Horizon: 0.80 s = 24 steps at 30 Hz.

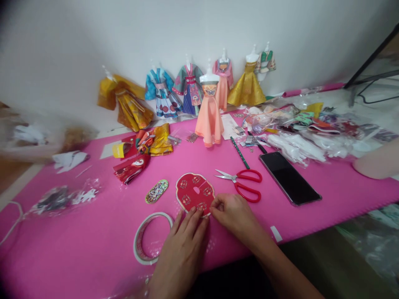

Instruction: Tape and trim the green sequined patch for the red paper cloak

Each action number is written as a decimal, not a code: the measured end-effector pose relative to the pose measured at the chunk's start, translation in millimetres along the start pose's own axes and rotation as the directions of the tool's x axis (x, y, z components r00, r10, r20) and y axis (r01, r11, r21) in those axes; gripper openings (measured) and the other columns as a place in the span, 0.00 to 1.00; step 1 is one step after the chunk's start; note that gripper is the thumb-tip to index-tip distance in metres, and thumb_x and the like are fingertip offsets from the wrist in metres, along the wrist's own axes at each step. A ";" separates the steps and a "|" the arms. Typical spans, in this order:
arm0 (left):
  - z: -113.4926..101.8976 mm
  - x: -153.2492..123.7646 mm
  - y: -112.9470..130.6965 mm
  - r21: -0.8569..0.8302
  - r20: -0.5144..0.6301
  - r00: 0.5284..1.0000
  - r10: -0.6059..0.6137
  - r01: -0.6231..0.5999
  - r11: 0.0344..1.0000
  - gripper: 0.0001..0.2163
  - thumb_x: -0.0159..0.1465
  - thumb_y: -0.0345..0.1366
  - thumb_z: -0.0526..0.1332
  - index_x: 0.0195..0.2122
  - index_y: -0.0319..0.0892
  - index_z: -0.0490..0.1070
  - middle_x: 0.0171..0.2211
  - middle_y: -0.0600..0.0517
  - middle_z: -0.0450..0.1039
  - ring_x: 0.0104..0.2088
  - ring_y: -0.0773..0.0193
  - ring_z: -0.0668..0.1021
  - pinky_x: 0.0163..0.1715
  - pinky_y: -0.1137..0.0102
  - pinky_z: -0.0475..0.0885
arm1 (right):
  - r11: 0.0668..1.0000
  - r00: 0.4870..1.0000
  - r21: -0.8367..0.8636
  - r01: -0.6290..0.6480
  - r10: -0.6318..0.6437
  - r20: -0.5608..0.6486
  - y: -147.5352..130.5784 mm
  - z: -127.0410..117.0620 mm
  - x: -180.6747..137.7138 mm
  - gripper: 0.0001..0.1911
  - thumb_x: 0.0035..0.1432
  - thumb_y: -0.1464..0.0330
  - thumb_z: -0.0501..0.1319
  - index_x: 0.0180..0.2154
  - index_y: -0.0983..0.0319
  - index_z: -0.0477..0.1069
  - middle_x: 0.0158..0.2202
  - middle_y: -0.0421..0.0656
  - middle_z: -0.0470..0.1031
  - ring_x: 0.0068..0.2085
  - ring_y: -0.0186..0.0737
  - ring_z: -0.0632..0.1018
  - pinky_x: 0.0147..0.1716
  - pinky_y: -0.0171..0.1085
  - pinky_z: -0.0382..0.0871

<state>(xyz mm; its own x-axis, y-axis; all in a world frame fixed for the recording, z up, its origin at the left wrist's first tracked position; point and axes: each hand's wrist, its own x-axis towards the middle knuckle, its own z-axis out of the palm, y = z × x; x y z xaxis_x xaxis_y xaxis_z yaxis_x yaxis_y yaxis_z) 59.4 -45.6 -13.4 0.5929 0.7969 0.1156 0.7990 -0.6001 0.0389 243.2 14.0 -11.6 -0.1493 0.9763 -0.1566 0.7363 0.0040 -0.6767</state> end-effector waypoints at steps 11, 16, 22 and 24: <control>2.8 -2.8 -1.8 0.019 0.017 1.000 0.011 -0.012 1.000 0.18 0.72 0.30 0.52 0.62 0.39 0.68 0.63 0.41 0.71 0.62 0.47 0.74 0.61 0.46 0.70 | 0.999 0.999 0.030 0.042 -0.041 -0.017 1.1 2.0 -0.1 0.03 0.54 0.69 0.63 0.30 0.60 0.75 0.23 0.39 0.75 0.25 0.37 0.73 0.26 0.33 0.60; 4.0 -3.0 -3.6 0.042 0.014 0.999 0.029 -0.029 0.999 0.19 0.70 0.27 0.52 0.62 0.38 0.68 0.63 0.40 0.71 0.62 0.45 0.74 0.60 0.45 0.70 | 0.999 0.999 0.027 0.044 -0.044 -0.026 -1.2 3.4 -0.7 0.03 0.54 0.70 0.62 0.31 0.61 0.76 0.23 0.39 0.75 0.26 0.37 0.73 0.26 0.34 0.60; 4.2 -4.4 -3.2 0.069 0.002 0.999 0.045 -0.045 0.997 0.20 0.70 0.27 0.52 0.62 0.36 0.67 0.62 0.39 0.72 0.61 0.44 0.75 0.60 0.46 0.71 | 1.000 0.999 0.003 0.016 -0.016 -0.047 -5.0 3.3 -0.9 0.02 0.51 0.70 0.64 0.30 0.60 0.75 0.25 0.40 0.77 0.27 0.38 0.73 0.27 0.34 0.59; 4.9 -4.4 -3.5 0.070 -0.003 0.999 0.046 -0.045 0.997 0.20 0.70 0.27 0.52 0.62 0.37 0.68 0.62 0.39 0.71 0.61 0.45 0.75 0.60 0.46 0.71 | 1.000 0.999 0.010 0.011 -0.011 -0.045 -4.7 3.7 -0.9 0.02 0.51 0.71 0.63 0.30 0.60 0.75 0.24 0.39 0.76 0.26 0.37 0.73 0.27 0.34 0.59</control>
<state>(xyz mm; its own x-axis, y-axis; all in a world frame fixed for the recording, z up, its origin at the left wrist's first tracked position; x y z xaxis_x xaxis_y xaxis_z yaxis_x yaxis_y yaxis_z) 54.6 -46.6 -18.9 0.6284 0.7685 0.1201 0.7764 -0.6293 -0.0359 237.4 12.3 -11.0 -0.1274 0.9850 -0.1166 0.7278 0.0129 -0.6857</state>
